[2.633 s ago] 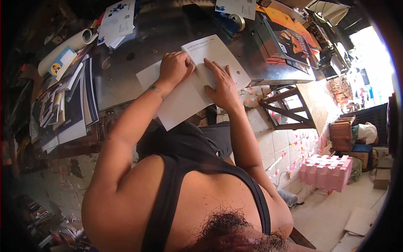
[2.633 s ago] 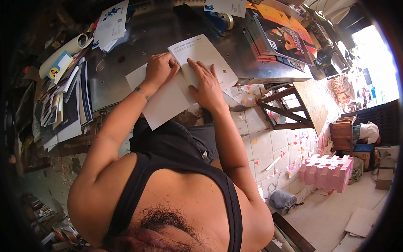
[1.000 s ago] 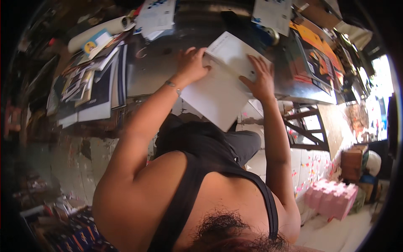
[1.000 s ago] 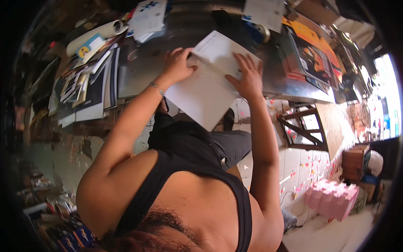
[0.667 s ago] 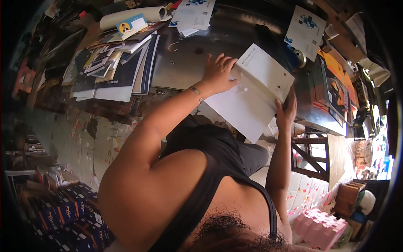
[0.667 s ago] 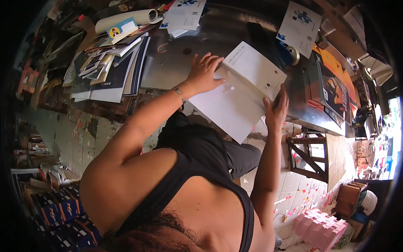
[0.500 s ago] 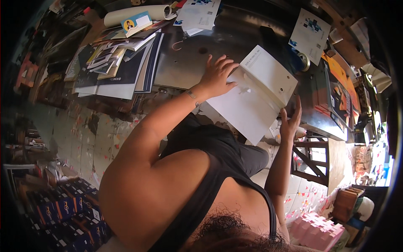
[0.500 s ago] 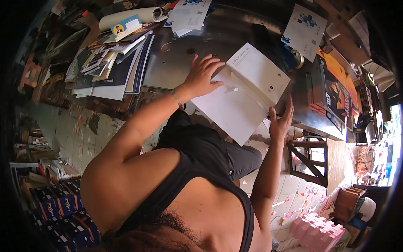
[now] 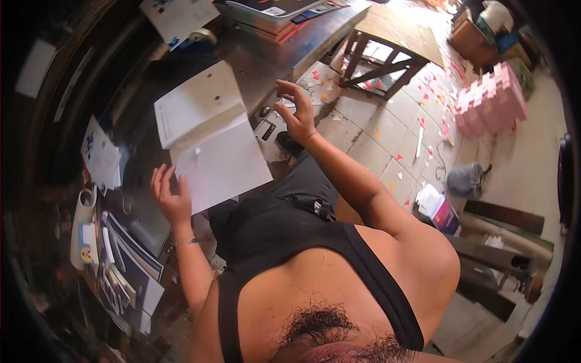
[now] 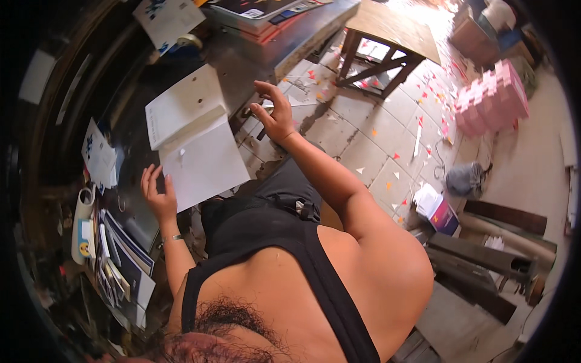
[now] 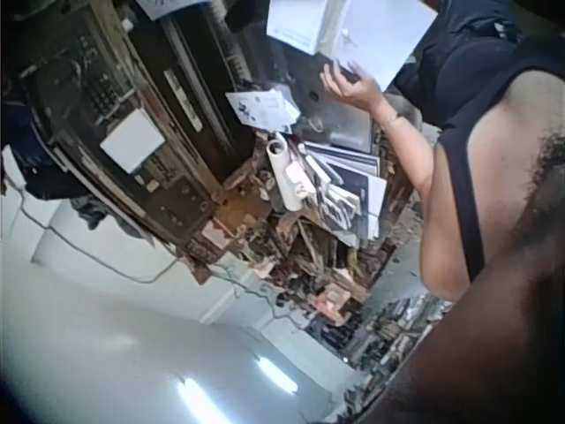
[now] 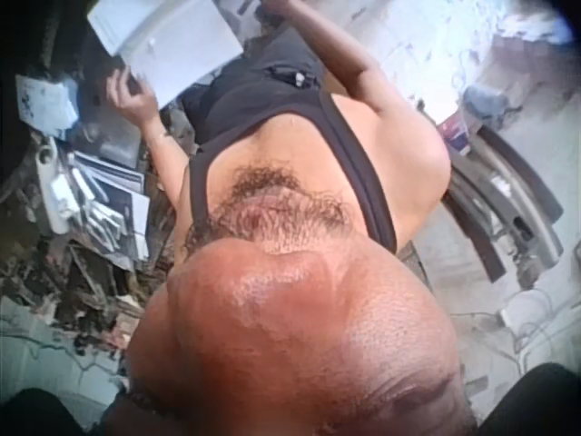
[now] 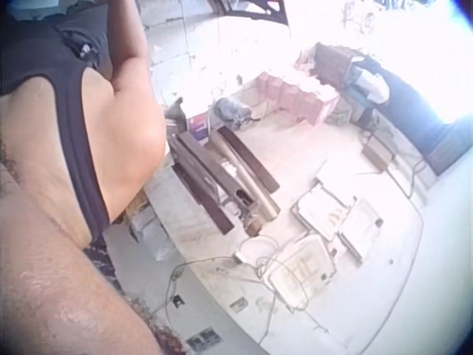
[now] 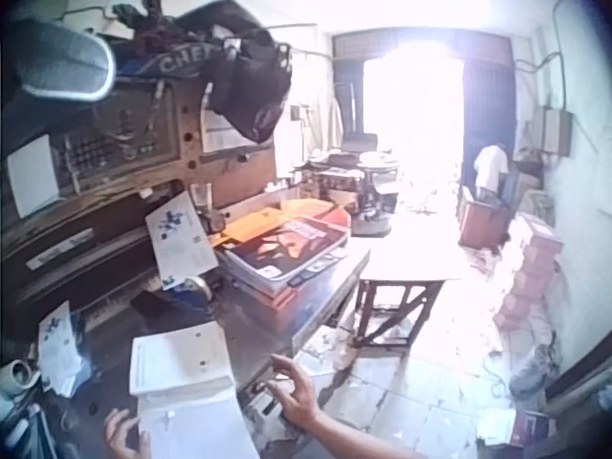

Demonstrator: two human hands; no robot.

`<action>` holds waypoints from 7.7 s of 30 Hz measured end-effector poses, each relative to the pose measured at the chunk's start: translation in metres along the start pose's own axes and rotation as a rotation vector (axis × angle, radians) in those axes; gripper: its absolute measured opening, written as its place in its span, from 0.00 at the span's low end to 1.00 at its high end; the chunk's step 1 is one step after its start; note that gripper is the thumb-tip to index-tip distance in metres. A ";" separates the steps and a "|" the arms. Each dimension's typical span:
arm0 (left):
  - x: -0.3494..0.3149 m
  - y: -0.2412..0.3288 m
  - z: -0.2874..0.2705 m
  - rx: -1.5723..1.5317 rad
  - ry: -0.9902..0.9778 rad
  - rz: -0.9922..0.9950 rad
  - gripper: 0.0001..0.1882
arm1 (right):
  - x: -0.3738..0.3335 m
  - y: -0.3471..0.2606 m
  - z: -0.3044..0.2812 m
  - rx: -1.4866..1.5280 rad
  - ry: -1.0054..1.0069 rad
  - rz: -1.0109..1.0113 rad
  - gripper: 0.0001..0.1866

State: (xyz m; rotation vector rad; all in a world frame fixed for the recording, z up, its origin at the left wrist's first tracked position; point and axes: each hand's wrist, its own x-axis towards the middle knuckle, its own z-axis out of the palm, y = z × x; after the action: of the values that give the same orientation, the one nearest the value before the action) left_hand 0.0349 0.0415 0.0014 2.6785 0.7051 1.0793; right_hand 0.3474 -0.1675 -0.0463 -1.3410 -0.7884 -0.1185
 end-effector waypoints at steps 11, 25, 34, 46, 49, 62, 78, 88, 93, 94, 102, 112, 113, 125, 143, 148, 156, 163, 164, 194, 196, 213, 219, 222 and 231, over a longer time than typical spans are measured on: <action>0.004 -0.002 0.001 -0.017 -0.074 0.026 0.06 | -0.107 0.054 -0.087 -0.670 -0.508 0.570 0.30; 0.002 -0.002 0.005 -0.061 -0.020 -0.052 0.20 | -0.110 0.058 -0.083 -0.509 -0.545 0.544 0.26; 0.017 -0.013 0.013 -0.026 -0.022 -0.147 0.28 | -0.106 0.060 -0.087 -0.472 -0.537 0.529 0.25; 0.023 -0.016 0.032 0.068 -0.056 -0.242 0.28 | -0.081 0.057 -0.071 -0.072 -0.416 0.672 0.21; 0.020 -0.015 0.032 0.004 -0.007 -0.176 0.23 | -0.049 0.027 -0.062 -0.057 -0.310 0.535 0.19; 0.028 0.013 0.018 -0.121 -0.013 0.001 0.28 | 0.010 -0.045 -0.034 0.518 -0.405 0.671 0.32; 0.023 0.016 0.016 -0.239 -0.046 -0.133 0.33 | 0.063 -0.060 0.039 -0.088 -0.472 0.008 0.43; 0.022 0.022 0.007 -0.521 -0.124 -0.337 0.40 | 0.046 -0.059 0.041 -0.506 -0.713 -0.119 0.43; -0.010 0.047 -0.010 -0.480 -0.099 -0.321 0.44 | -0.002 -0.062 0.015 -0.535 -0.617 -0.256 0.43; -0.019 0.055 -0.014 -0.486 -0.111 -0.325 0.44 | -0.010 -0.057 0.009 -0.542 -0.619 -0.244 0.43; -0.040 0.060 0.005 -0.010 0.049 0.005 0.34 | -0.006 -0.034 -0.012 -0.609 -0.455 -0.486 0.27; 0.017 0.034 -0.017 -0.221 0.176 0.018 0.29 | 0.026 -0.076 0.013 -0.313 -0.426 -0.579 0.25; 0.032 0.031 -0.024 -0.195 0.185 0.063 0.28 | 0.034 -0.078 0.019 -0.285 -0.427 -0.420 0.25; 0.086 0.027 -0.061 -0.352 -0.146 -0.176 0.28 | 0.075 -0.083 0.047 -0.119 -0.488 0.021 0.26; 0.060 0.004 -0.012 -0.710 -0.099 -0.505 0.24 | 0.027 -0.068 0.023 0.256 -0.525 0.378 0.20; 0.089 0.009 -0.016 -0.598 0.055 -0.440 0.23 | -0.023 -0.056 0.022 0.598 -0.336 0.740 0.16; 0.018 0.057 -0.037 -0.735 0.104 -0.543 0.09 | -0.044 -0.087 0.022 0.466 -0.395 0.877 0.17; -0.059 0.068 -0.015 -0.690 -0.185 -0.930 0.34 | -0.023 -0.106 0.023 -0.154 -0.886 0.518 0.19; -0.061 0.072 -0.012 -0.681 -0.168 -0.942 0.34 | -0.015 -0.115 0.024 -0.506 -1.014 0.350 0.19; -0.065 0.077 0.014 -1.331 -0.170 -1.057 0.37 | 0.017 -0.120 0.063 -0.319 -1.017 -0.502 0.19; -0.067 0.075 0.016 -1.388 -0.152 -1.031 0.35 | 0.016 -0.118 0.062 -0.266 -0.975 -0.495 0.17; -0.071 0.073 0.022 -1.410 -0.088 -1.095 0.30 | 0.025 -0.111 0.065 -0.200 -1.043 -0.316 0.14; -0.067 0.078 0.019 -1.408 -0.107 -1.085 0.29 | 0.020 -0.116 0.068 -0.181 -0.973 -0.379 0.07; -0.067 0.077 0.016 -1.387 -0.161 -1.052 0.27 | 0.017 -0.118 0.068 -0.209 -0.927 -0.408 0.05; -0.053 0.088 0.005 -1.286 -0.182 -1.065 0.18 | 0.013 -0.118 0.072 -0.233 -0.872 -0.476 0.04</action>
State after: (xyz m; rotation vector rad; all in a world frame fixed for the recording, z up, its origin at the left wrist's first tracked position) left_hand 0.0367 -0.0616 -0.0059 1.0219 0.8030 0.5751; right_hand 0.2657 -0.1298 0.0596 -1.3914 -1.8750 0.0112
